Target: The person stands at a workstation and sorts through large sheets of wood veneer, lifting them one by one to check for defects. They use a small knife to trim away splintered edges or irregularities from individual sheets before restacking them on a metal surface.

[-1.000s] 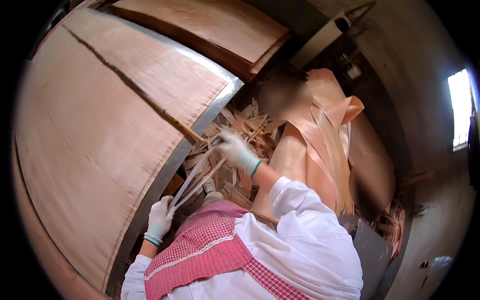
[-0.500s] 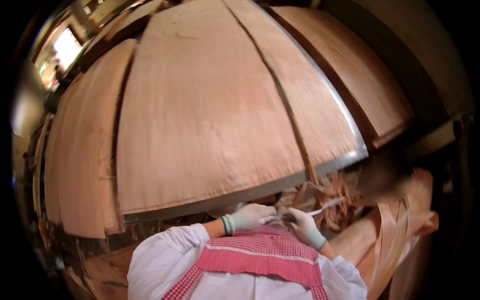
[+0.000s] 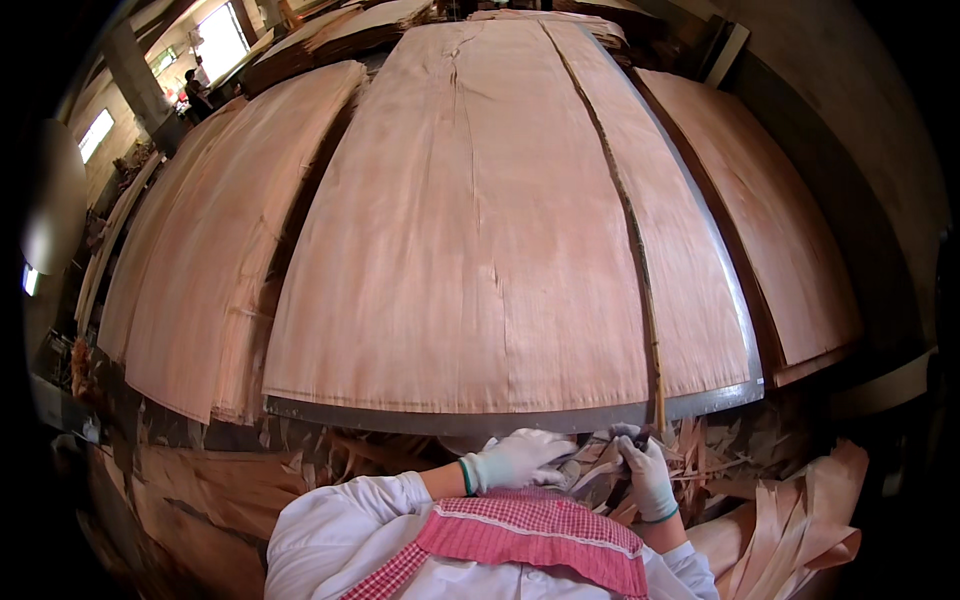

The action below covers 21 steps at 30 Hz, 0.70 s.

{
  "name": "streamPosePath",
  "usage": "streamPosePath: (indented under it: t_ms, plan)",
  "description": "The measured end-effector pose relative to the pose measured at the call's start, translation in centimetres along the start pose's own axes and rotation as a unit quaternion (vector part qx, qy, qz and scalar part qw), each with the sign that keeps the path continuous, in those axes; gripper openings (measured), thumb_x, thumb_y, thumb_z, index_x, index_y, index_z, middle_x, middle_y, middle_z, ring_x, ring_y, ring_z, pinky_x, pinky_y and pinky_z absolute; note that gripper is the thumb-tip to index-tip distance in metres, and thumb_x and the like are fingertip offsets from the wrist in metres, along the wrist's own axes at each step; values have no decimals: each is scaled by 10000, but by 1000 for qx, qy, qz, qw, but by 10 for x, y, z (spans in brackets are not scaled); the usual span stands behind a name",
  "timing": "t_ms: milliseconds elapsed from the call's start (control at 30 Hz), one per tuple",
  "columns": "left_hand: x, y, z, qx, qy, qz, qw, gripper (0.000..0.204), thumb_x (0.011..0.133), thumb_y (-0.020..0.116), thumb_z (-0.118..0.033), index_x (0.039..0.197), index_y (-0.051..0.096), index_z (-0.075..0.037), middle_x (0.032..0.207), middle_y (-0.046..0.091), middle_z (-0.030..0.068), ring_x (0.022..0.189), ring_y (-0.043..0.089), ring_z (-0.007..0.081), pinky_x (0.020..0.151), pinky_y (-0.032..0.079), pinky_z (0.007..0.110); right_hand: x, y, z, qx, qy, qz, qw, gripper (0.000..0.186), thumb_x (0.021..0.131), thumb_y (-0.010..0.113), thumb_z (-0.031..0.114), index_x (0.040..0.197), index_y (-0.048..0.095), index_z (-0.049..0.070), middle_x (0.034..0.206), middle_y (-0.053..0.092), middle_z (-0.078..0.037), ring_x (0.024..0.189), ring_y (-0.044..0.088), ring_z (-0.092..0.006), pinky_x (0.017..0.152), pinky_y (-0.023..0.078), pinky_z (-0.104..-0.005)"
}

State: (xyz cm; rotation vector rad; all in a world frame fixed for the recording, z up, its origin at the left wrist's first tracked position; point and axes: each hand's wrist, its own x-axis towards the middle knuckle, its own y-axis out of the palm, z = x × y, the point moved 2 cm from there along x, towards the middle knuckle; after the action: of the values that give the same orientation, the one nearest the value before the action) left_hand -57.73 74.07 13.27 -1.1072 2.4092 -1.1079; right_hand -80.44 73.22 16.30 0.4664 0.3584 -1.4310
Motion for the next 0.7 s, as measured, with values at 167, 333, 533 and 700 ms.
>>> streamPosePath:
  t_ms: [167, 333, 533, 700]
  plan:
    - [32, -22, -23, -262, 6, -84, 961, 397, 883, 620, -242, 1226, 574, -48, 1123, 614, 154, 1062, 581, 327, 919, 457, 395, 6, 6, -22, 134, 49, 165, 976, 184, 936, 600, 207, 1033, 550, 59, 712, 530, 20, 594, 467, -73, 540, 353, -217]
    - [33, -13, -29, -307, -14, -47, 950, 243, 873, 621, -202, 1044, 631, -29, 990, 623, 136, 920, 616, 304, 824, 482, 370, -2, 7, -27, 149, 63, 205, 965, 296, 874, 685, 293, 997, 538, 68, 696, 545, 8, 585, 477, -73, 520, 354, -217]
    - [35, 22, -13, -310, -170, -82, 932, 163, 914, 583, -183, 958, 598, -26, 860, 637, 111, 774, 638, 222, 714, 513, 337, -5, -23, -35, -24, 21, 185, 982, 224, 871, 683, 188, 1016, 598, 39, 803, 622, -10, 692, 564, -90, 629, 457, -240]
    - [15, 111, 55, -649, -341, -126, 669, 125, 967, 517, -109, 994, 559, 5, 896, 643, 96, 789, 626, 147, 694, 547, 275, 4, -137, -71, -190, 182, 79, 961, 134, 861, 623, 71, 964, 661, -6, 836, 688, -63, 682, 652, -135, 571, 493, -264]
